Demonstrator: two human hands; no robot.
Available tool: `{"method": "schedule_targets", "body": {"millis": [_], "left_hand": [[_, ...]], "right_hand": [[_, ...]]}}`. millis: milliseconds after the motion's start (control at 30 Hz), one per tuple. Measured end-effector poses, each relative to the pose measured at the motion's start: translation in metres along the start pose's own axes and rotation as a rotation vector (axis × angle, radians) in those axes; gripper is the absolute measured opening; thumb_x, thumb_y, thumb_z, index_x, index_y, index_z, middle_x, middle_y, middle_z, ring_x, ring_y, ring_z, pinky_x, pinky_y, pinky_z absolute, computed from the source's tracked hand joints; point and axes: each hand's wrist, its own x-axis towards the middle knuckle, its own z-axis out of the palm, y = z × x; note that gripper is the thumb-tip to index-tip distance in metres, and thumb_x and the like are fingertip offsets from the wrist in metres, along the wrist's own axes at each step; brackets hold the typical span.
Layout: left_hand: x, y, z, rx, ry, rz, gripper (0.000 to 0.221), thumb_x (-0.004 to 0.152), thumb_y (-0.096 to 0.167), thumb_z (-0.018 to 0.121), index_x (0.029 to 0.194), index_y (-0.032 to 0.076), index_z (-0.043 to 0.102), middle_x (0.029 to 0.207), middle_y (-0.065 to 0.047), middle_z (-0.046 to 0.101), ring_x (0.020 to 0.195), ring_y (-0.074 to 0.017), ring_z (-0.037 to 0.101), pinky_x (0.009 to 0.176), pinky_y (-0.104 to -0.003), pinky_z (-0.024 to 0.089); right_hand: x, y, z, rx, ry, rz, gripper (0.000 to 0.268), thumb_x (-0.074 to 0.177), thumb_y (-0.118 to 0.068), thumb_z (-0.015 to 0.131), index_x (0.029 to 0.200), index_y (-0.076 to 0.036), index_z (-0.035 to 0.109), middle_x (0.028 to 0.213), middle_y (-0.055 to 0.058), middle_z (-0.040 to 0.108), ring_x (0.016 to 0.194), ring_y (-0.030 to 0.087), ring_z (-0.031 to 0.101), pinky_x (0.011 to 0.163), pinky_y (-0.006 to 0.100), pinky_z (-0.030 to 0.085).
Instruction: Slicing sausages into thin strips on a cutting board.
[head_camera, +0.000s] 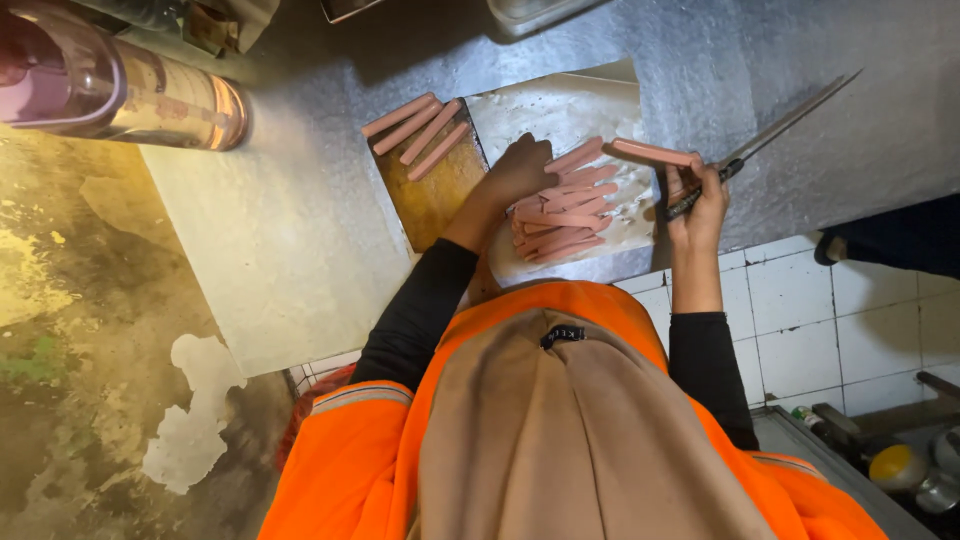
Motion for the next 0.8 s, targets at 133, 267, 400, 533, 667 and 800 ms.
{"method": "schedule_targets", "body": {"millis": [133,267,400,533,667,800], "left_hand": [[-0.028,0.037,-0.032,-0.116,-0.07,-0.005,0.036,0.094,0.015,0.061,0.121,-0.006,0.05,0.107,-0.034,0.064,0.101,-0.056,0.068,0.084,-0.062,0.057],[-0.033,0.041,-0.042,-0.19,-0.079,-0.037,0.035,0.096,0.02,0.061,0.121,0.0,0.047,0.109,-0.036,0.066,0.104,-0.0562,0.067,0.085,-0.061,0.054],[-0.02,0.02,-0.043,-0.293,-0.12,-0.053,0.041,0.097,0.028,0.058,0.12,-0.003,0.045,0.114,-0.044,0.062,0.113,-0.0615,0.061,0.093,-0.064,0.049],[-0.003,-0.01,-0.033,-0.356,-0.137,-0.115,0.039,0.098,0.032,0.057,0.12,0.001,0.046,0.109,-0.038,0.065,0.105,-0.0527,0.067,0.081,-0.056,0.054],[0.017,-0.037,-0.016,-0.432,-0.165,-0.144,0.041,0.096,0.034,0.058,0.117,0.001,0.049,0.104,-0.032,0.065,0.097,-0.0433,0.069,0.073,-0.046,0.059],[-0.009,-0.001,-0.039,-0.591,-0.146,-0.2,0.044,0.094,0.038,0.06,0.115,0.001,0.049,0.1,-0.027,0.065,0.088,-0.0339,0.07,0.066,-0.041,0.063]], "right_hand": [[-0.004,0.0,0.009,-0.004,0.005,0.007,0.022,0.084,0.001,0.077,0.082,-0.01,0.059,0.095,0.013,0.072,0.096,0.028,0.075,0.102,0.05,0.068],[-0.011,0.001,0.021,0.008,-0.006,0.025,0.023,0.082,0.004,0.078,0.08,-0.009,0.059,0.092,0.014,0.071,0.094,0.029,0.075,0.101,0.05,0.068],[-0.017,-0.002,0.026,-0.025,-0.009,0.02,0.023,0.083,0.002,0.078,0.08,-0.011,0.06,0.09,0.012,0.072,0.093,0.028,0.076,0.1,0.049,0.068],[-0.016,-0.003,0.02,-0.046,-0.034,0.03,0.023,0.084,0.0,0.076,0.08,-0.013,0.057,0.095,0.01,0.072,0.095,0.025,0.076,0.102,0.046,0.068],[-0.013,-0.001,0.017,-0.024,-0.022,0.002,0.024,0.083,0.001,0.077,0.08,-0.011,0.057,0.095,0.012,0.073,0.095,0.027,0.076,0.102,0.048,0.068],[-0.014,0.0,0.018,-0.031,-0.023,0.001,0.025,0.082,0.001,0.077,0.079,-0.012,0.057,0.096,0.011,0.074,0.095,0.027,0.076,0.103,0.049,0.067]]}}
